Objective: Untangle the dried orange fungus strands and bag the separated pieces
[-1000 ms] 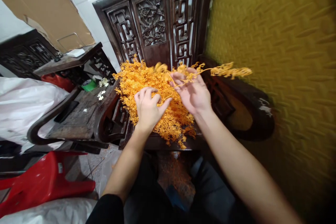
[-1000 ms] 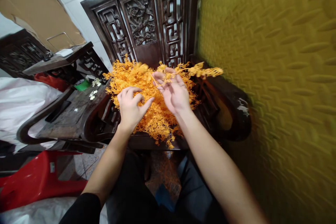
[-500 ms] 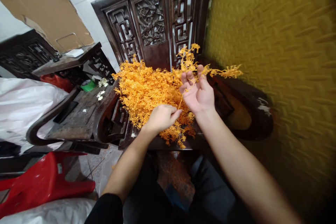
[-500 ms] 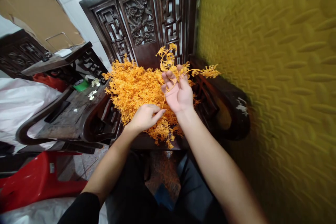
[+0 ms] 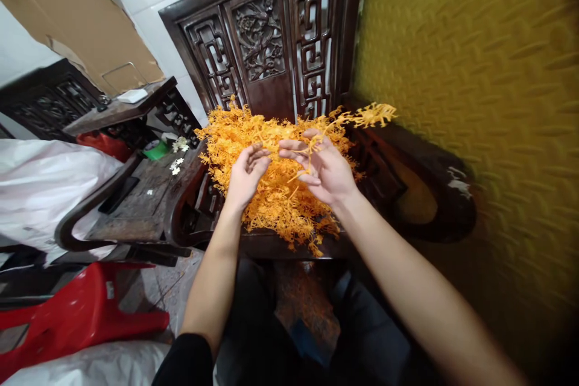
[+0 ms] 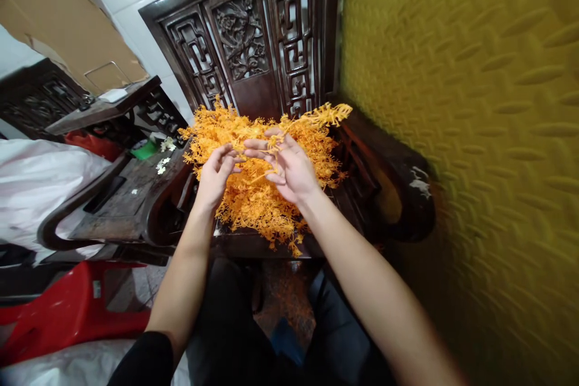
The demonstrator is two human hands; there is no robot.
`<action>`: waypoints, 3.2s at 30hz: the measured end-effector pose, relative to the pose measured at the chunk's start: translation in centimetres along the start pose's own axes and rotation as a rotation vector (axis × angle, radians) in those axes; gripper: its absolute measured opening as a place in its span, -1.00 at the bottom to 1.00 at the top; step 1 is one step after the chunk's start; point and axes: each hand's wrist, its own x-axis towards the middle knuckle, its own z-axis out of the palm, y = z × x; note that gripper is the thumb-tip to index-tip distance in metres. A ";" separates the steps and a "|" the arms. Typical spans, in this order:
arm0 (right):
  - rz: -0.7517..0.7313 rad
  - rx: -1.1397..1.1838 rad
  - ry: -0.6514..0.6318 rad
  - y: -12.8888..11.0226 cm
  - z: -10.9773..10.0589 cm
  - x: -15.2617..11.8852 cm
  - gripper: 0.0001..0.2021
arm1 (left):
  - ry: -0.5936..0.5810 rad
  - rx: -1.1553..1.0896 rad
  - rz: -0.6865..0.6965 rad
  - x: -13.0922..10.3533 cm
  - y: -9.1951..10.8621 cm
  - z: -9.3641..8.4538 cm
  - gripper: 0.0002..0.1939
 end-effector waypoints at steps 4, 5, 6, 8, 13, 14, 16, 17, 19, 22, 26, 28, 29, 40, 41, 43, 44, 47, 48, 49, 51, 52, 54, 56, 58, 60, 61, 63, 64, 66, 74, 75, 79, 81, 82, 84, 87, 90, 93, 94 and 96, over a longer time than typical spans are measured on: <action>0.074 0.030 -0.057 0.8 0.7 -0.1 -0.66 | -0.212 -0.112 -0.009 -0.7 0.1 0.5 -0.12; 0.086 0.039 -0.071 0.9 0.8 -0.2 -0.66 | -0.231 -0.146 -0.048 -0.9 0.2 0.6 -0.13; 0.093 0.045 -0.085 1.0 0.9 -0.2 -0.67 | -0.232 -0.173 -0.089 -1.1 0.4 0.7 -0.16; 0.099 0.043 -0.104 1.0 1.0 -0.3 -0.69 | -0.205 -0.197 -0.143 -1.4 0.8 0.8 -0.29; 0.116 -0.036 -0.064 1.0 0.8 -0.2 -0.65 | -0.259 -0.209 -0.140 -1.6 1.7 0.2 -0.41; 0.120 -0.069 -0.047 1.1 0.8 -0.1 -0.63 | -0.301 -0.204 -0.143 -1.6 1.6 -0.1 -0.34; 0.125 -0.117 -0.032 1.2 0.7 0.0 -0.60 | -0.425 -0.182 -0.153 -1.6 1.4 -0.9 -0.09; 0.125 -0.124 -0.032 1.2 0.6 0.0 -0.59 | -0.494 -0.173 -0.158 -1.5 1.2 -1.4 0.05; 0.119 -0.125 -0.033 1.1 0.4 0.1 -0.58 | -0.590 -0.190 -0.163 -1.4 0.9 -2.4 0.25; 0.110 -0.161 -0.062 0.4 0.0 0.0 -0.55 | -0.600 -0.298 -0.196 -1.1 0.8 -3.2 0.35; 0.022 -0.442 -0.258 -0.6 -0.4 -0.7 -0.59 | -0.625 -0.368 -0.448 -1.0 1.0 -1.1 0.11; -0.050 -0.683 -0.302 -0.8 -0.5 -1.0 -0.61 | -0.607 -0.361 -0.537 -1.3 0.7 0.6 -0.07; -0.087 -0.775 -0.303 -0.8 -0.5 -1.2 -0.63 | -0.578 -0.342 -0.555 -1.4 0.5 1.3 -0.16; -0.248 -0.815 -0.252 -0.2 -1.7 -0.8 -0.54 | -0.667 -0.182 -0.321 -1.6 0.9 1.2 -0.42; -0.271 -0.849 -0.241 -0.2 -1.8 -0.8 -0.53 | -0.673 -0.160 -0.301 -1.6 0.9 1.1 -0.42; -0.294 -0.912 -0.265 -0.1 -2.1 -0.7 -0.53 | -0.671 -0.089 -0.229 -1.7 1.0 1.0 -0.48; -0.309 -0.943 -0.287 -0.1 -2.2 -0.7 -0.54 | -0.673 -0.034 -0.169 -1.7 1.1 1.0 -0.53; -0.374 -1.002 -0.250 -0.2 -2.5 -0.9 -0.62 | -0.724 0.234 0.019 -2.1 1.6 0.8 -0.70; -0.378 -1.000 -0.217 -0.4 -2.7 -1.0 -0.66 | -0.739 0.337 0.050 -2.2 1.9 0.7 -0.76; -0.375 -0.993 -0.182 -0.6 -2.9 -1.1 -0.69 | -0.747 0.434 0.061 -2.4 2.2 0.7 -0.79; -0.365 -0.989 -0.123 -1.1 -3.3 -1.5 -0.71 | -0.725 0.594 0.088 -2.8 2.7 0.7 -0.70; -0.358 -1.000 -0.122 -1.3 -3.6 -1.7 -0.70 | -0.697 0.646 0.124 -3.0 2.8 0.7 -0.67; -0.338 -1.032 -0.171 -1.9 -4.0 -1.9 -0.71 | -0.637 0.687 0.234 -3.2 2.5 0.7 -0.70; -0.306 -1.028 -0.279 -2.3 -4.3 -2.1 -0.74 | -0.603 0.694 0.308 -3.1 1.8 0.5 -0.75; -0.271 -1.007 -0.430 -2.7 -4.3 -2.2 -0.80 | -0.579 0.751 0.315 -2.7 1.0 0.1 -0.76; -0.266 -1.043 -0.576 -2.8 -4.1 -2.4 -0.79 | -0.538 0.864 0.304 -2.4 0.4 -0.6 -0.76; -0.269 -1.089 -0.635 -2.7 -4.0 -2.6 -0.70 | -0.514 0.917 0.305 -2.2 0.2 -0.9 -0.78; -0.279 -1.194 -0.697 -2.4 -3.7 -2.9 -0.51 | -0.467 1.015 0.325 -1.9 0.2 -1.4 -0.81; -0.273 -1.227 -0.701 -2.1 -3.4 -3.1 -0.48 | -0.448 1.067 0.343 -1.9 0.3 -1.5 -0.81; -0.251 -1.259 -0.622 -1.3 -2.8 -3.4 -0.56 | -0.412 1.178 0.382 -1.9 0.7 -1.4 -0.80; -0.164 -1.211 -0.118 2.2 -1.4 -3.4 -0.86 | -0.411 1.342 0.575 -3.3 2.3 1.0 -0.78; -0.130 -1.212 -0.144 2.2 -1.4 -3.4 -0.89 | -0.433 1.345 0.590 -3.3 2.4 1.1 -0.78; -0.047 -1.323 -0.236 0.9 -1.6 -3.8 -0.88 | -0.519 1.268 0.611 -2.6 2.1 0.4 -0.72; -0.092 -1.451 -0.257 0.0 -1.7 -4.1 -0.82 | -0.584 1.105 0.525 -2.5 1.9 -0.3 -0.72; -0.155 -1.515 -0.280 -0.4 -1.8 -4.2 -0.79 | -0.630 0.992 0.457 -2.5 1.8 -0.6 -0.73; -0.328 -1.619 -0.375 -1.2 -2.1 -4.4 -0.75 | -0.726 0.776 0.334 -3.0 1.8 -1.1 -0.76; -0.559 -1.735 -0.533 -2.0 -3.0 -4.6 -0.74 | -0.801 0.690 0.276 -4.2 2.1 -1.6 -0.78; -0.654 -1.697 -0.605 -2.4 -3.9 -4.7 -0.79 | -0.807 0.839 0.282 -5.4 2.9 -1.8 -0.71; -0.662 -1.573 -0.616 -2.6 -3.8 -4.9 -0.82 | -0.811 0.952 0.325 -6.4 4.0 -2.0 -0.64; -0.665 -1.545 -0.625 -2.7 -3.5 -5.0 -0.83 | -0.815 0.963 0.346 -6.7 4.4 -2.1 -0.63; -0.682 -1.515 -0.652 -3.1 -2.6 -5.3 -0.83 | -0.820 0.958 0.378 -7.3 5.2 -2.4 -0.63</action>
